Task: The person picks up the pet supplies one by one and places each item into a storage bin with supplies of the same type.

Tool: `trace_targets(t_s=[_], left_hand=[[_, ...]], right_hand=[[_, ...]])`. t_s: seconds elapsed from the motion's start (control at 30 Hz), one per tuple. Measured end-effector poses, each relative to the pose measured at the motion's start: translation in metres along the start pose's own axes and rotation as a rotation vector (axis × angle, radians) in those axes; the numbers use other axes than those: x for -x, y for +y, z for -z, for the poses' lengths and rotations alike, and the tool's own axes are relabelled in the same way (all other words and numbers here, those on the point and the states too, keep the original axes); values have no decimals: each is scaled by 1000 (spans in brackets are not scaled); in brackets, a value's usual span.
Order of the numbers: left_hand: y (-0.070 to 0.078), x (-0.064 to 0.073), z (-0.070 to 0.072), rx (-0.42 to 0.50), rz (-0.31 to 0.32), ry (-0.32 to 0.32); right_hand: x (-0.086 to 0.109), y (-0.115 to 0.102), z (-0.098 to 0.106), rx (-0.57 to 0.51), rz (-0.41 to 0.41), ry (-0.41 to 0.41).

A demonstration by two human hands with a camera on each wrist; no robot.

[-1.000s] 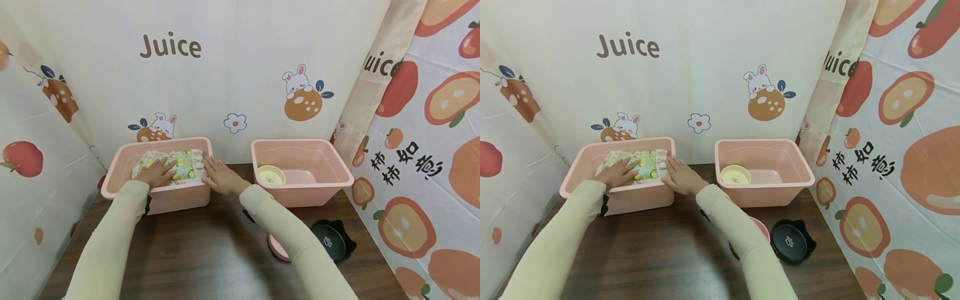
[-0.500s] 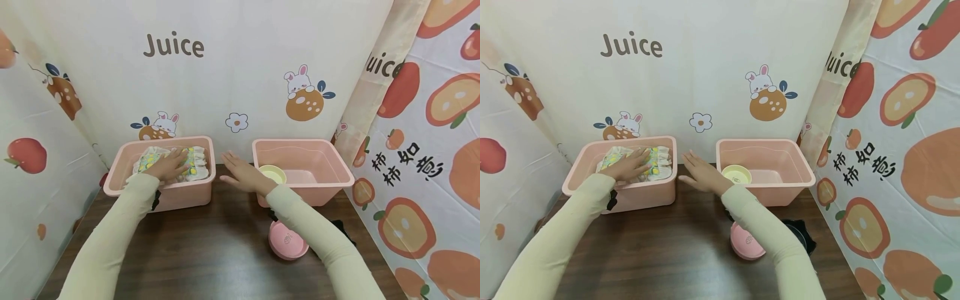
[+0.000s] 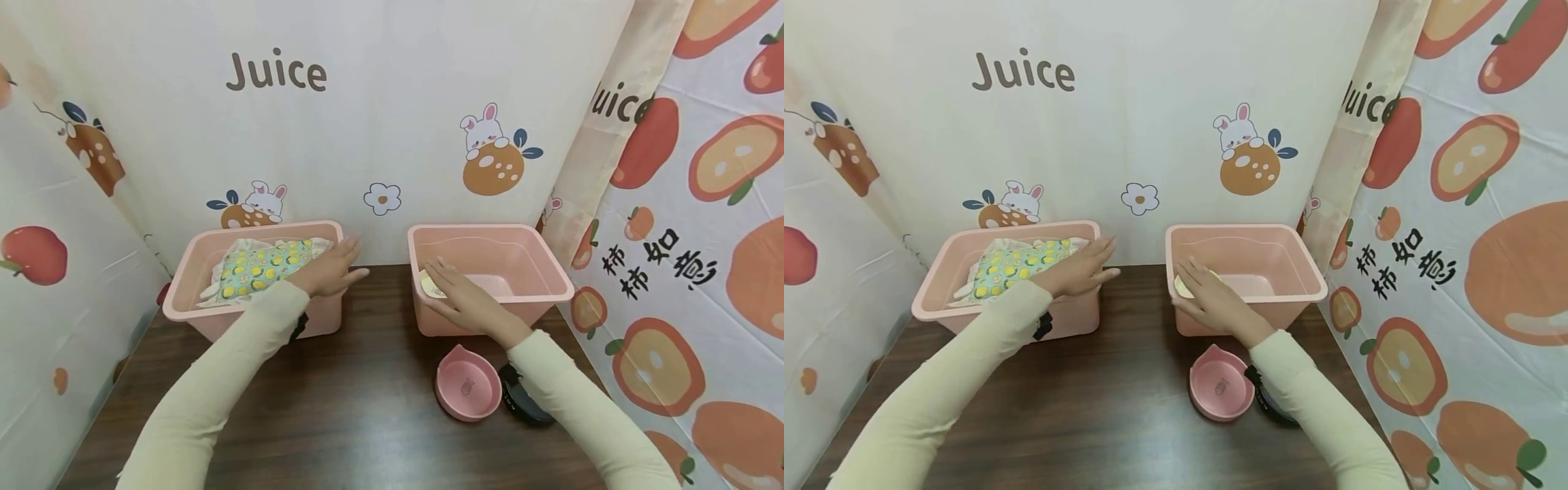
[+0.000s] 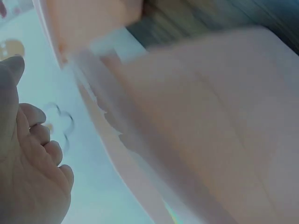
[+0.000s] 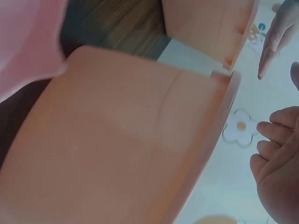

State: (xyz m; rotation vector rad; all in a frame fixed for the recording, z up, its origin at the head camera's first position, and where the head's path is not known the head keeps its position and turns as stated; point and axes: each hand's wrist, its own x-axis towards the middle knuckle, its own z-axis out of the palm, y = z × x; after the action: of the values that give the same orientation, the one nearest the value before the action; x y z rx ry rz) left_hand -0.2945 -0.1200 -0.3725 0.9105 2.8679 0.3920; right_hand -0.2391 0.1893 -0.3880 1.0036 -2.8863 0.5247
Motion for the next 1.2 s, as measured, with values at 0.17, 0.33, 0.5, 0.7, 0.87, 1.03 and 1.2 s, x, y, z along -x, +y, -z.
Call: trace_targets(t_s=[0.17,0.33,0.5,0.7,0.87,1.03,1.2], left_hand=[[25,-17,-11,3,-49,5],[46,-29,-23,-51,-89,-17],[65,-36,-32,-121,-120,-10],[78,-47,-47,-159,-139,27],[84,-54,-57,-134,-140,37],[90,-60,-64,-104,-128,33],[92,-62,-68,-109,-122,20]], right_hand=[[36,12,5,7,-21,-2],[70,18,4,33,-37,-15],[99,17,-6,45,-94,-27],[130,16,-24,49,-140,-26],[147,17,-42,35,-155,-24],[158,18,-54,17,-140,26],[165,17,-62,13,-155,67]])
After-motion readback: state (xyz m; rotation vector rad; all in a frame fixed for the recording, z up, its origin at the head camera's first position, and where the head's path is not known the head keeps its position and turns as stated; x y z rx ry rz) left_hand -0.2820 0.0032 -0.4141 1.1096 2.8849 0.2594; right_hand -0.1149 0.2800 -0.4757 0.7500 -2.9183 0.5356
